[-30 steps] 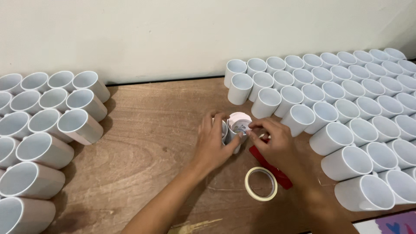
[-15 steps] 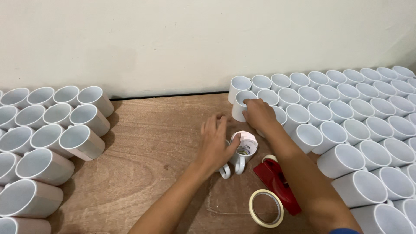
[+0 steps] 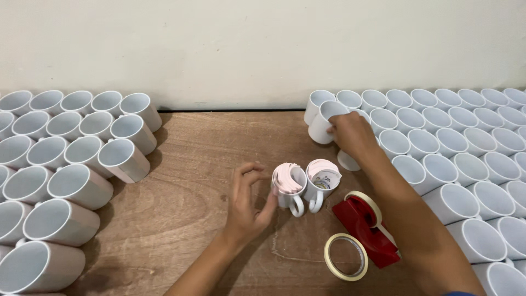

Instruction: The person repeatedly picks up white mugs from a large stack, applies a strip of clear tape to the side of each mug using a red tape dispenser, and places the taped mug back into the stack. The process is repeated for multiple mugs.

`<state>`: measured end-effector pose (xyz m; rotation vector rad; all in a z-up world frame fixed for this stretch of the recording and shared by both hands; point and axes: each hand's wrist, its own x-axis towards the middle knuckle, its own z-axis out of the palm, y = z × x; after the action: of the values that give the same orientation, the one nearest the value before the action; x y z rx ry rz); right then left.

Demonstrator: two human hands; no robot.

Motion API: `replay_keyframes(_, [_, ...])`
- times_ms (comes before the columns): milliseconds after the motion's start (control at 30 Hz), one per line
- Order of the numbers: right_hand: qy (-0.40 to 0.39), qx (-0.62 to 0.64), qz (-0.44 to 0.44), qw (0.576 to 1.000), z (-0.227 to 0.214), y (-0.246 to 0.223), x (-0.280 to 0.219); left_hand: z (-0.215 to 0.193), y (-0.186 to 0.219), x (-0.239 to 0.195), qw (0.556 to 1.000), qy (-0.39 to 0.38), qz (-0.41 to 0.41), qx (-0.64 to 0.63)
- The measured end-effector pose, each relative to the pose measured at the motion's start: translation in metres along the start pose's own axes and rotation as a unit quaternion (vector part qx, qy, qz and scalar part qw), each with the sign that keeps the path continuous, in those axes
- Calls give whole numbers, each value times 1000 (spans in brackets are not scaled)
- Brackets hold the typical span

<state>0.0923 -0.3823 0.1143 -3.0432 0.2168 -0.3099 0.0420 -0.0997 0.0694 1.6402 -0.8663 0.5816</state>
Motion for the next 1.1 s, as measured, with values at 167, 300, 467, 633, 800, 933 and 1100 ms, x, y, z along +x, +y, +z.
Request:
replay_keyframes(167, [218, 143, -114, 959, -28, -13, -60, -28, -8, -30, 997, 60, -15, -51])
replay_keyframes(300, [226, 358, -6, 906, -48, -52, -136, -35, -31, -60, 987, 88, -4, -131])
replay_keyframes(467, [119, 610, -48, 782, 50, -60, -197, -38, -49, -79, 998, 31, 41, -32])
replay_keyframes(633, [-53, 729, -45, 681, 59, -126, -218, -42, -83, -87, 996, 43, 61, 38])
replay_keyframes(800, [-106, 862, -77, 490, 98, -157, -212, -48, -100, -91, 992, 105, -60, 19])
replay_keyframes(933, [-49, 830, -53, 553, 115, -170, -202, -48, -100, -91, 992, 96, -72, 27])
replay_keyframes(1100, [-104, 860, 44, 498, 122, -174, -197, -47, -102, -89, 992, 106, -60, 20])
